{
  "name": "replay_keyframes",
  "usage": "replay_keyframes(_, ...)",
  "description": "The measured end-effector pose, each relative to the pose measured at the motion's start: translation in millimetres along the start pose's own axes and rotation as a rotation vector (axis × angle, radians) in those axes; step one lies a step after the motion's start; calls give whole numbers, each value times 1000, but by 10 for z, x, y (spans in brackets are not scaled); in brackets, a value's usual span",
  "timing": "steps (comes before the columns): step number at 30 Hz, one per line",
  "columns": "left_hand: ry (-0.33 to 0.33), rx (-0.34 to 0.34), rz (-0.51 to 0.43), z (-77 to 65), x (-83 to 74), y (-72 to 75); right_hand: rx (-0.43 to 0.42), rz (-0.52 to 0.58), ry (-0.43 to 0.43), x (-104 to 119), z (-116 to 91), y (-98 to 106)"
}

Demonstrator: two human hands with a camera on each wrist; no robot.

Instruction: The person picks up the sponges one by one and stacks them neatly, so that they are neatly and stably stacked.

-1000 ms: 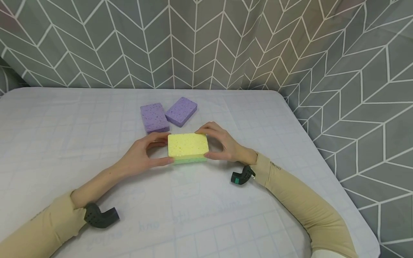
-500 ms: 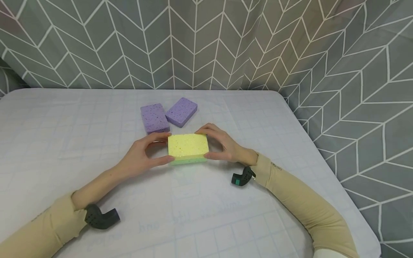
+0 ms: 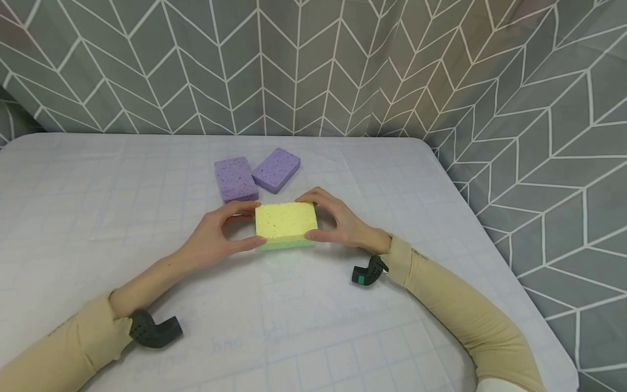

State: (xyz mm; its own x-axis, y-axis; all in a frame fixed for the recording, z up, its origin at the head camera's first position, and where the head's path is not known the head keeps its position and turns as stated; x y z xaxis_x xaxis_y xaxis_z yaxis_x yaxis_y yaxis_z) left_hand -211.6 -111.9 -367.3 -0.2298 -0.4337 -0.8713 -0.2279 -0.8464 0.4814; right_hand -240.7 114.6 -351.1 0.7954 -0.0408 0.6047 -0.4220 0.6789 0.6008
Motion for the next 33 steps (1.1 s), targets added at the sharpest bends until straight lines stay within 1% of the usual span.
replay_keyframes(6,12,4,-6,-5,10,2,-10,2,-16,-2,-2,-2)
replay_keyframes(15,9,7,-12,0,8,-2,-38,-17,-25,-6,-3,-4)
replay_keyframes(21,-7,5,-12,0,-2,-5,-43,-31,-13,8,-2,1)
replay_keyframes(27,-5,7,-11,-1,6,-1,-47,-32,14,10,-9,10)
replay_keyframes(33,-7,14,-16,-5,2,0,-46,-43,7,-6,-14,10)
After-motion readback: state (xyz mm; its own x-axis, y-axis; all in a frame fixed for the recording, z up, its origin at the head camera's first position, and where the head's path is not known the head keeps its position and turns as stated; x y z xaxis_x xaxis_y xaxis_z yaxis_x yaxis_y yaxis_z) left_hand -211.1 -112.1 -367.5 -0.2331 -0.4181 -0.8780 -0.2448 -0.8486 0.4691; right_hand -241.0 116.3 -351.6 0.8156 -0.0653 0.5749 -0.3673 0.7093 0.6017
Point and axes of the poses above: each hand's wrist, its own z-axis towards the middle knuckle, its own y-axis out of the back of the hand, x = y × z, the point moved 7 cm from there along z, towards the middle knuckle, and after that the axes turned 13 degrees about y, right-handed, at the moved point
